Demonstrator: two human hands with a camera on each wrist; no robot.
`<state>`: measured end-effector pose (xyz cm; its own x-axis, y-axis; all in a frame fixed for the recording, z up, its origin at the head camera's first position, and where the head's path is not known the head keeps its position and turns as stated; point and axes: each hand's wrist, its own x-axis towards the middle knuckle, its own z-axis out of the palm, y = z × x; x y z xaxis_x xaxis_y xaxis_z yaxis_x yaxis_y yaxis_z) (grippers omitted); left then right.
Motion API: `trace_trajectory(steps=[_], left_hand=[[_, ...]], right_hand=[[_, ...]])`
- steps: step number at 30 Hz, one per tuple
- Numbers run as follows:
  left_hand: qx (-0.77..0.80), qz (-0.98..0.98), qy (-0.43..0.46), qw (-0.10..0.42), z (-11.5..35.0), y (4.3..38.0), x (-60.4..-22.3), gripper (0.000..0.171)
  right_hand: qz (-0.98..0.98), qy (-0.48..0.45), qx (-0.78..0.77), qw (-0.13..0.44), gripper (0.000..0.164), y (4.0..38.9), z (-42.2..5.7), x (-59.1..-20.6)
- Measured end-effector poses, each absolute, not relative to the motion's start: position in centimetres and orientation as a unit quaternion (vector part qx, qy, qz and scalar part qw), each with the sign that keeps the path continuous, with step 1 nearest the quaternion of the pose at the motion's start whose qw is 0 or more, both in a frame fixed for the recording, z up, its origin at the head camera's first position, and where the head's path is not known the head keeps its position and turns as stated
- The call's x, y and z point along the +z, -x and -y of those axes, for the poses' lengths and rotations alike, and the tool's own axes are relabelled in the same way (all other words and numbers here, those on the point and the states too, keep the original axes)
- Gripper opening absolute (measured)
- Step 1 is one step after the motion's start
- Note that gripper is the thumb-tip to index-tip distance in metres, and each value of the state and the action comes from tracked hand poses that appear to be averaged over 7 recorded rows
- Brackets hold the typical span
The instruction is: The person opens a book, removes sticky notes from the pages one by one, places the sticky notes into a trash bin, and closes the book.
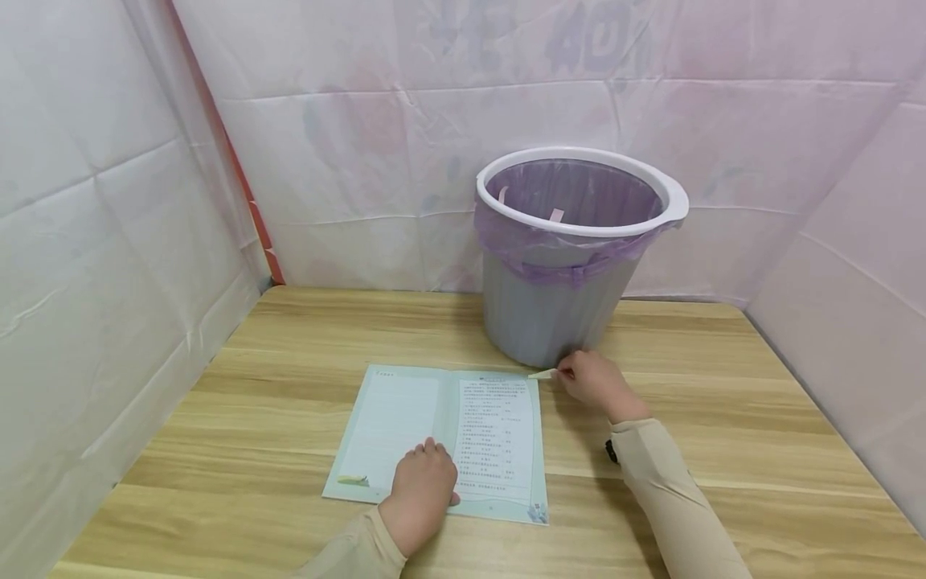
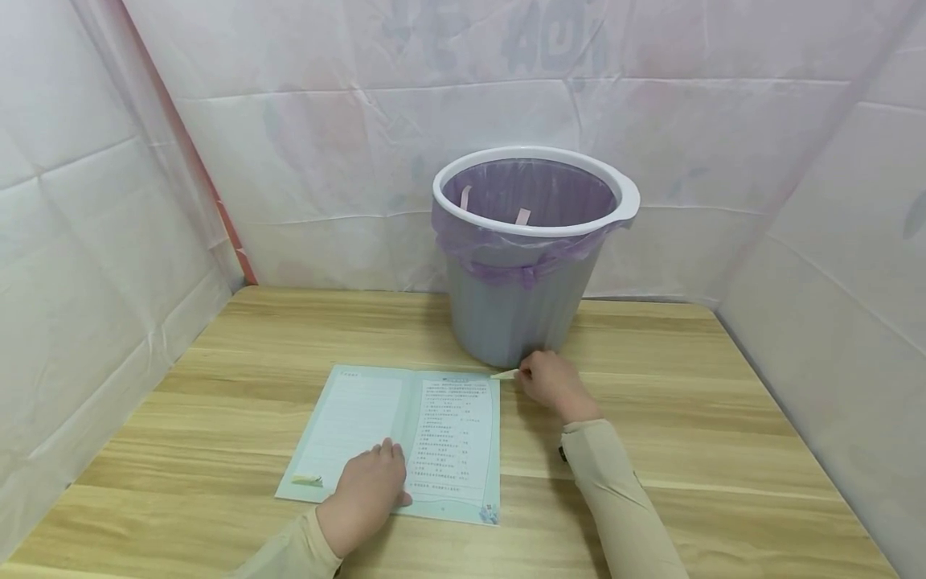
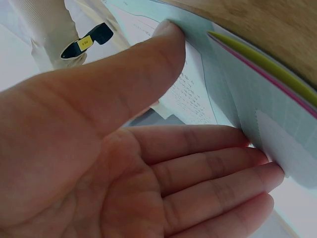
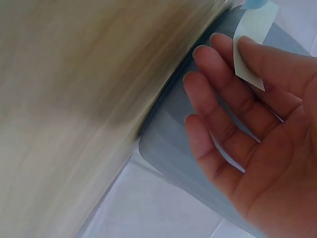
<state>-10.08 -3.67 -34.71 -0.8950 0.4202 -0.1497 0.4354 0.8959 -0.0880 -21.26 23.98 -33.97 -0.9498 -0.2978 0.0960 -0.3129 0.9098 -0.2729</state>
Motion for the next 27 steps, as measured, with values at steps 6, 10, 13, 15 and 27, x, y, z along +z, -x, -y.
trace_trajectory(steps=[6, 10, 13, 15, 27], left_hand=[[-0.060, -0.971, -0.223, 0.059, 3.8, 10.2, -34.6, 0.066], [-0.056, -0.972, -0.220, 0.056, 3.8, 10.1, -34.6, 0.066], [-0.053, -0.973, -0.218, 0.059, 3.8, 9.9, -34.6, 0.066], [-0.051, -0.973, -0.217, 0.064, 3.9, 9.9, -34.6, 0.067], [-0.052, -0.973, -0.214, 0.066, 3.7, 9.8, -34.8, 0.069]], right_hand=[[0.976, -0.152, 0.153, 0.014, 0.014, 21.2, -24.4, -33.4], [0.954, -0.208, 0.216, -0.013, 0.022, 20.2, -23.8, -30.7], [0.921, -0.272, 0.277, -0.008, 0.022, 18.0, -22.9, -27.1], [0.887, -0.326, 0.326, 0.028, 0.017, 16.3, -22.3, -24.7], [0.789, -0.231, 0.325, 0.467, 0.024, 19.1, -22.1, -15.4]])
